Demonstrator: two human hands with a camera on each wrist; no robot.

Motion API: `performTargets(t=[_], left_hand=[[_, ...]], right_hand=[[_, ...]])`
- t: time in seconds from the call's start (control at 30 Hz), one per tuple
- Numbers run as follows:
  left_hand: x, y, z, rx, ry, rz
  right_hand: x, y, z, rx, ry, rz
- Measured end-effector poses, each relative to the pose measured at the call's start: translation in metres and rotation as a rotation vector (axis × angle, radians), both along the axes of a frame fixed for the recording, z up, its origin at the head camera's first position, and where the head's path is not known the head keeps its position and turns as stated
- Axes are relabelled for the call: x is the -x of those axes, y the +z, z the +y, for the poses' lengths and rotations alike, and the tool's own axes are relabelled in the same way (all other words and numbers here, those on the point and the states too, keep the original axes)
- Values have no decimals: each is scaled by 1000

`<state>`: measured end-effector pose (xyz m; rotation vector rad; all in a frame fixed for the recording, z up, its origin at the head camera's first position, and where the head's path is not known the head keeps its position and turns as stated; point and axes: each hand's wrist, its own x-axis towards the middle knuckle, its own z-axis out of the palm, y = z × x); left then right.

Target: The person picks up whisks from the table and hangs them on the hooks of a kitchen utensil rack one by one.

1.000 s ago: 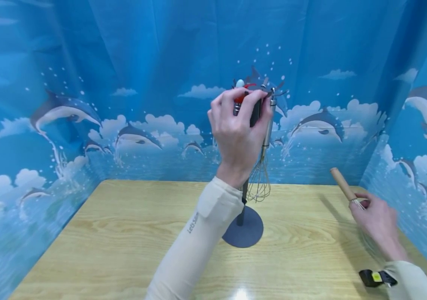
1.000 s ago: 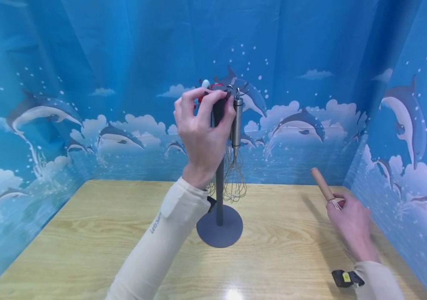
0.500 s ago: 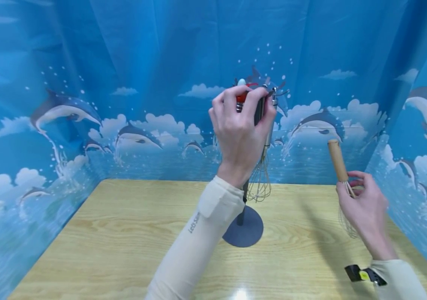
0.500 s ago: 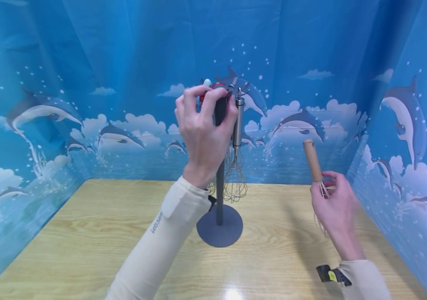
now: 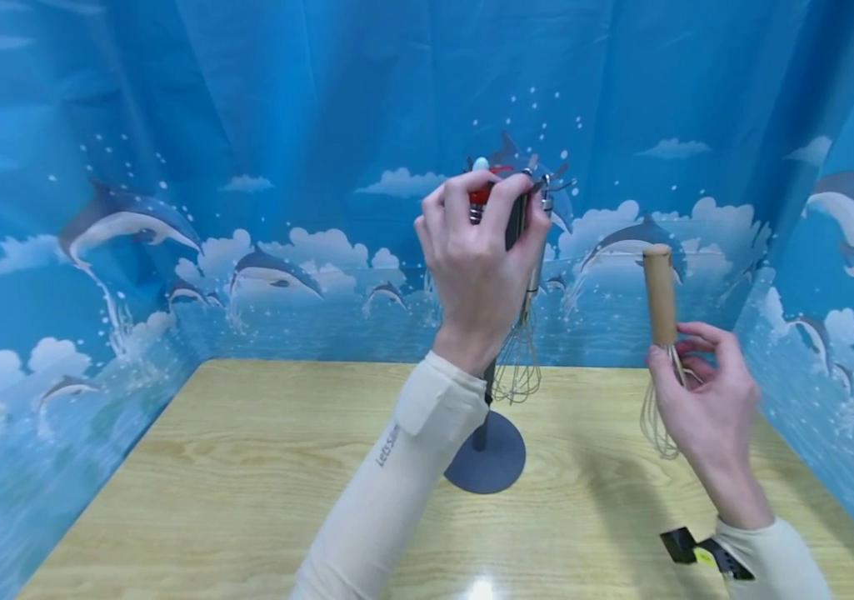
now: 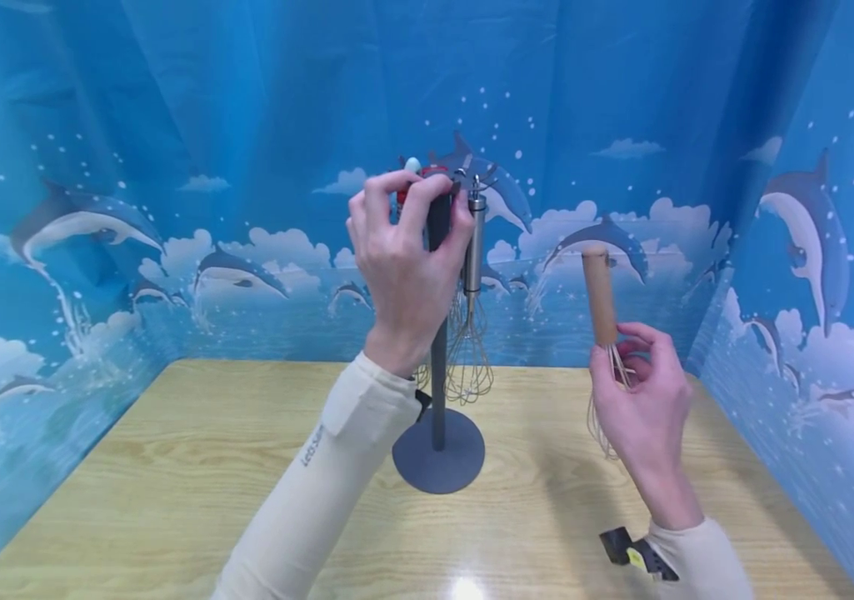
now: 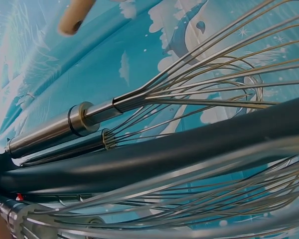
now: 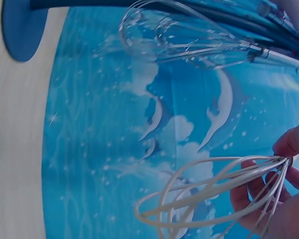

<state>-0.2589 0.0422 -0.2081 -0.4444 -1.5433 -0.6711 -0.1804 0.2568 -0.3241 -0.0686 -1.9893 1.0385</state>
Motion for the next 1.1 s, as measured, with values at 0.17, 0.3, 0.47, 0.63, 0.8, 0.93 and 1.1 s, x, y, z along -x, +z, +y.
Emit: performTargets(t=[0.17,0.3,0.47,0.63,0.8,0.93,1.1], left_hand=[[0,0,0,2,-2,-3],[0,0,0,-1,-7,-7],[1,0,0,-4,1,-1],[1,2,1,3,9,8],[0,2,1,7,11,9],[0,1,0,4,11,7],[1,0,0,1,16,5]], right_hand=[[-2,8,-10,41,61,40],[-4,12,-17,58,111,76],[-7,18,-25,49,168,129],[-8,23,-32,26,198,187],[-6,28,-40,45,251,232],[-5,32,-44,54,281,261],[-5,37,-50,57,293,271]])
